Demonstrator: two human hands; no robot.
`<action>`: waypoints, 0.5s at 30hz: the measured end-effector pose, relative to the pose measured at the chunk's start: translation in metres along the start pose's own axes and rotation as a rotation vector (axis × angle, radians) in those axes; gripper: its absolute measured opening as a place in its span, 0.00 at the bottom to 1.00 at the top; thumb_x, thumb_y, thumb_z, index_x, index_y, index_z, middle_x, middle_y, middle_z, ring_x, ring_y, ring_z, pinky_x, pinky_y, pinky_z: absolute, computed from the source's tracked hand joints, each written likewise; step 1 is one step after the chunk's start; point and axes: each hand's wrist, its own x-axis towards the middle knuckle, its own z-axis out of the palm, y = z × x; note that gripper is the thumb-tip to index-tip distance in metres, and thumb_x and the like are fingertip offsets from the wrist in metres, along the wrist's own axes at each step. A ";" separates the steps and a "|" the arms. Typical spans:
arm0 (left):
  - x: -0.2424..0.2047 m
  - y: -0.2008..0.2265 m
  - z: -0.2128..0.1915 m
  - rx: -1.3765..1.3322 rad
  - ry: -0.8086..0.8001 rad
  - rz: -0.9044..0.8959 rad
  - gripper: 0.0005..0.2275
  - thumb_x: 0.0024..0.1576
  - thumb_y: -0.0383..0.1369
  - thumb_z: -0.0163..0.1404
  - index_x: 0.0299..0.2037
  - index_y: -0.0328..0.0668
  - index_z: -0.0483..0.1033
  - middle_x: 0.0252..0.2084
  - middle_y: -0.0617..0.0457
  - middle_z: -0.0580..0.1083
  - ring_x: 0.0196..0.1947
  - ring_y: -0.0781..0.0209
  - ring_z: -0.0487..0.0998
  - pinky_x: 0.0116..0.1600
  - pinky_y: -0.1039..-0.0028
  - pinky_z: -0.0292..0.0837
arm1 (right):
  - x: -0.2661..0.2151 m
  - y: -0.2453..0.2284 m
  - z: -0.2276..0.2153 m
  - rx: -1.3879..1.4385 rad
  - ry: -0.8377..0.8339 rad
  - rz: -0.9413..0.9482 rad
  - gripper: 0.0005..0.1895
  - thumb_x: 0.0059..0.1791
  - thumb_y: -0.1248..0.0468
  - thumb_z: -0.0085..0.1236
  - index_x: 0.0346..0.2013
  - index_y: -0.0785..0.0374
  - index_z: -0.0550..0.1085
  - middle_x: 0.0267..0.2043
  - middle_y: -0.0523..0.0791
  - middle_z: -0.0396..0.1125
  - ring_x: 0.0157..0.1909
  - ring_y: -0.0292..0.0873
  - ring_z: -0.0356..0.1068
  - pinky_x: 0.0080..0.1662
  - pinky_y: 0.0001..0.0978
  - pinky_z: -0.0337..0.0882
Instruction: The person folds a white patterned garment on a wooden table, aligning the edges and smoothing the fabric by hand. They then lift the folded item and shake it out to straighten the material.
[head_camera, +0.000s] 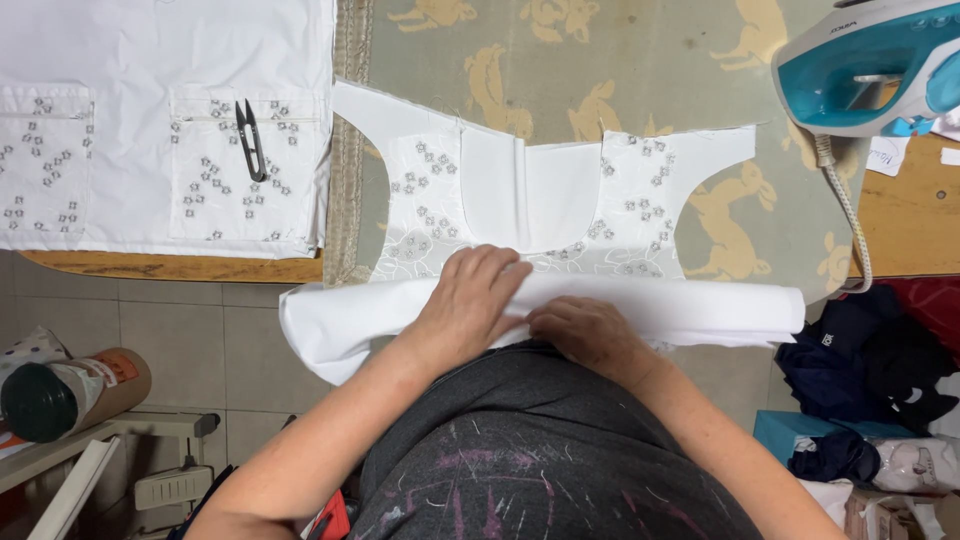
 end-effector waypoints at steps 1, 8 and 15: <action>-0.007 0.006 -0.004 -0.017 0.041 0.046 0.21 0.50 0.41 0.48 0.51 0.39 0.64 0.48 0.43 0.64 0.52 0.45 0.62 0.54 0.56 0.55 | -0.001 0.002 0.001 0.064 0.012 0.111 0.10 0.49 0.56 0.38 0.33 0.48 0.71 0.33 0.35 0.66 0.41 0.41 0.68 0.37 0.34 0.69; -0.053 -0.017 0.011 0.349 0.345 -0.030 0.21 0.48 0.28 0.47 0.55 0.43 0.63 0.51 0.46 0.66 0.53 0.49 0.65 0.58 0.47 0.47 | 0.028 0.010 -0.036 -0.081 -0.208 0.554 0.10 0.49 0.51 0.42 0.40 0.43 0.71 0.38 0.30 0.69 0.42 0.34 0.69 0.43 0.31 0.68; -0.012 -0.081 -0.034 0.470 0.609 -0.065 0.08 0.49 0.28 0.46 0.38 0.44 0.71 0.39 0.50 0.70 0.46 0.51 0.70 0.55 0.48 0.51 | 0.080 0.041 -0.083 0.017 0.087 0.446 0.07 0.46 0.55 0.53 0.36 0.51 0.72 0.31 0.38 0.70 0.39 0.43 0.70 0.42 0.35 0.69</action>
